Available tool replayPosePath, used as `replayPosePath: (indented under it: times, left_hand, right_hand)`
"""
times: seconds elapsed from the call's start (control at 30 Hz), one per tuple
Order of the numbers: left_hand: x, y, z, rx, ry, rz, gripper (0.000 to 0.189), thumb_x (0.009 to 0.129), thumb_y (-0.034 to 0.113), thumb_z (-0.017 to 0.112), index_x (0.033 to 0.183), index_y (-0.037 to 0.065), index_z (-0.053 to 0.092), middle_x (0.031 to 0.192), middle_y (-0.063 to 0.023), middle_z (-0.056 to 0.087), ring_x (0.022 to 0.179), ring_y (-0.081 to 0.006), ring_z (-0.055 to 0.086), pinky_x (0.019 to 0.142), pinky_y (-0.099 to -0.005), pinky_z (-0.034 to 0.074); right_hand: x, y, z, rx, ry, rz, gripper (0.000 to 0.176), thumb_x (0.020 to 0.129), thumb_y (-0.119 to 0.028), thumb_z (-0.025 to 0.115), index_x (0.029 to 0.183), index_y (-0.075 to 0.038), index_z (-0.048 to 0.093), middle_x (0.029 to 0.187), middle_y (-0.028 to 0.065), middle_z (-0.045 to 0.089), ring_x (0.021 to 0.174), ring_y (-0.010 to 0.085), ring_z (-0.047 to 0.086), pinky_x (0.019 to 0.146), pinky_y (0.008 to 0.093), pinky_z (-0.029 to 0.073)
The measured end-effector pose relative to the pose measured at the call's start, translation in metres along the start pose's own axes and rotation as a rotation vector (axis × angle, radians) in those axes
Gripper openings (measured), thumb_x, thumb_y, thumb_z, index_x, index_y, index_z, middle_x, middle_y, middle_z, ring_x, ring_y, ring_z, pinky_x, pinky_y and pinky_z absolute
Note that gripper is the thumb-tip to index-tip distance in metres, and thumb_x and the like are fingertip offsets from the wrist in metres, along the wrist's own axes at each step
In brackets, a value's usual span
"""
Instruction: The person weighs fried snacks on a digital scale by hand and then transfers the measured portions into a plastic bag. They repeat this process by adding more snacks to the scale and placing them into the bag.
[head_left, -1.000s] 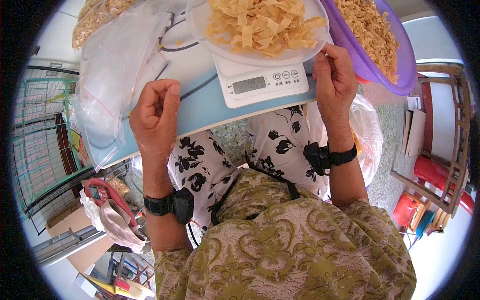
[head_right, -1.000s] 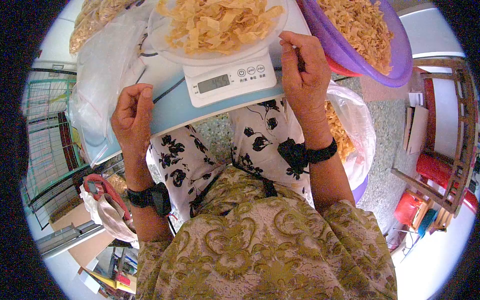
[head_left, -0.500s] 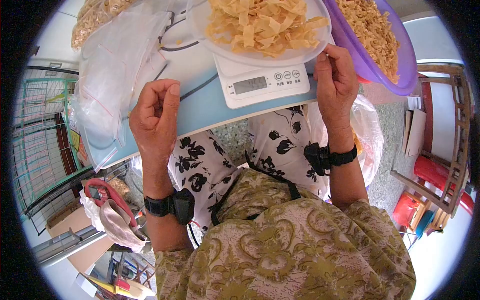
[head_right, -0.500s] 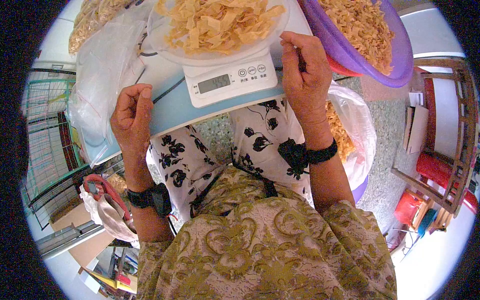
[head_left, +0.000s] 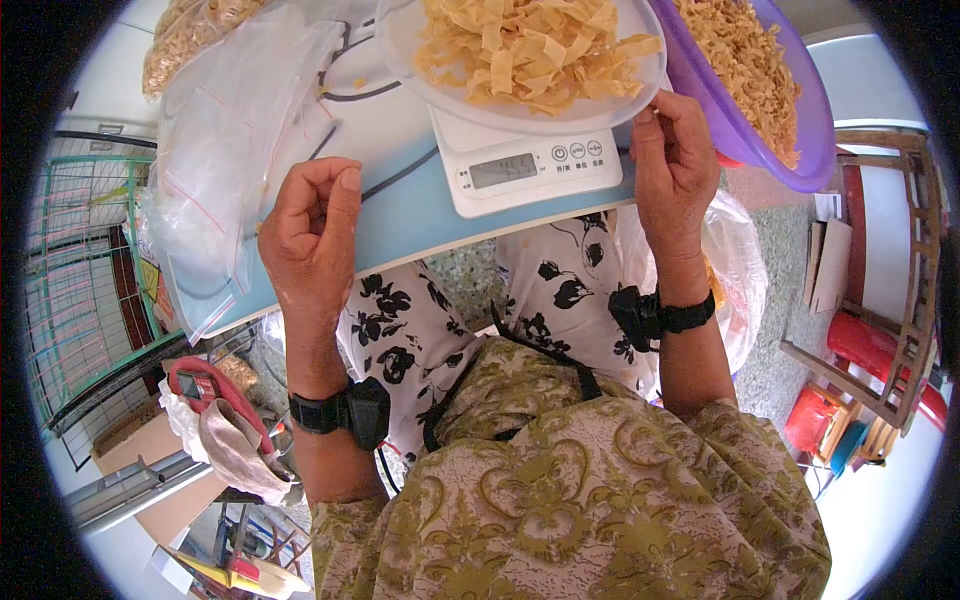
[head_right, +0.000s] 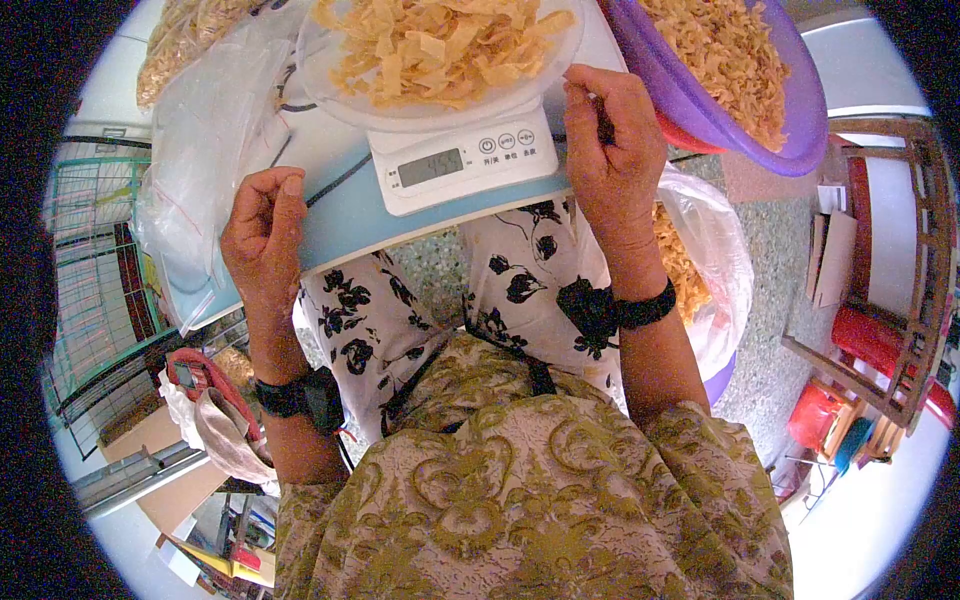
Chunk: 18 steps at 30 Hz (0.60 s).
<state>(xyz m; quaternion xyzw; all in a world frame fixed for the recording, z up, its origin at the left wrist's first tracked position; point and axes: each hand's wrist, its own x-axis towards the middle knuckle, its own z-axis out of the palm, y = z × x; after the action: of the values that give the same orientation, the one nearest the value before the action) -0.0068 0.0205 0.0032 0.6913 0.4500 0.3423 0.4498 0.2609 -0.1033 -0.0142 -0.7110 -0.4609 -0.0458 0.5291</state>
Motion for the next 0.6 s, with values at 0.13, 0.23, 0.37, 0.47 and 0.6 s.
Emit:
replayPosePath:
  times: [0.13,0.23,0.37,0.47,0.6]
  left_hand:
    - [0.001,0.001,-0.001,0.033,-0.002,0.024,0.011,0.093,0.014,0.06,0.099,0.005,0.064,0.079,0.0053,0.056,0.07,-0.0019,0.046,0.061,-0.0158,0.036]
    - [0.001,0.0,0.001,-0.007,0.015,0.037,0.011,0.093,0.013,0.062,0.095,0.002,0.064,0.076,0.0047,0.059,0.068,-0.0018,0.049,0.063,-0.017,0.041]
    - [0.001,0.003,0.002,-0.023,0.014,0.023,0.01,0.093,0.014,0.062,0.095,0.004,0.064,0.077,0.0057,0.057,0.069,-0.0017,0.048,0.063,-0.0168,0.039]
    - [0.0,0.006,0.003,-0.013,0.007,0.023,0.01,0.093,0.014,0.061,0.095,0.004,0.064,0.078,0.0064,0.056,0.07,-0.002,0.047,0.062,-0.017,0.038]
    - [0.001,0.008,0.003,0.052,0.021,0.021,0.013,0.092,0.016,0.061,0.092,0.004,0.064,0.075,0.0056,0.057,0.068,-0.0028,0.047,0.061,-0.0188,0.04]
  right_hand:
    - [-0.001,0.006,0.0,-0.011,0.002,-0.034,0.01,0.087,-0.003,0.061,0.097,-0.004,0.064,0.086,0.0076,0.062,0.073,0.0157,0.057,0.067,0.026,0.047]
    - [0.001,0.005,-0.002,0.046,0.0,0.027,0.013,0.087,-0.002,0.061,0.099,-0.004,0.065,0.088,0.0074,0.062,0.071,0.0143,0.056,0.066,0.0258,0.046]
    - [0.005,0.009,-0.007,0.16,-0.066,0.142,0.02,0.088,-0.005,0.06,0.108,-0.005,0.063,0.093,0.0034,0.062,0.069,0.0083,0.053,0.063,0.0224,0.045]
    - [0.011,0.002,-0.015,0.34,-0.078,0.238,0.024,0.09,-0.006,0.06,0.113,-0.005,0.061,0.096,0.0012,0.062,0.068,0.0052,0.051,0.062,0.0201,0.045]
    - [0.03,-0.014,-0.034,0.375,-0.062,0.241,0.027,0.09,-0.007,0.061,0.116,-0.004,0.06,0.098,0.0006,0.062,0.068,0.0038,0.051,0.061,0.0191,0.044]
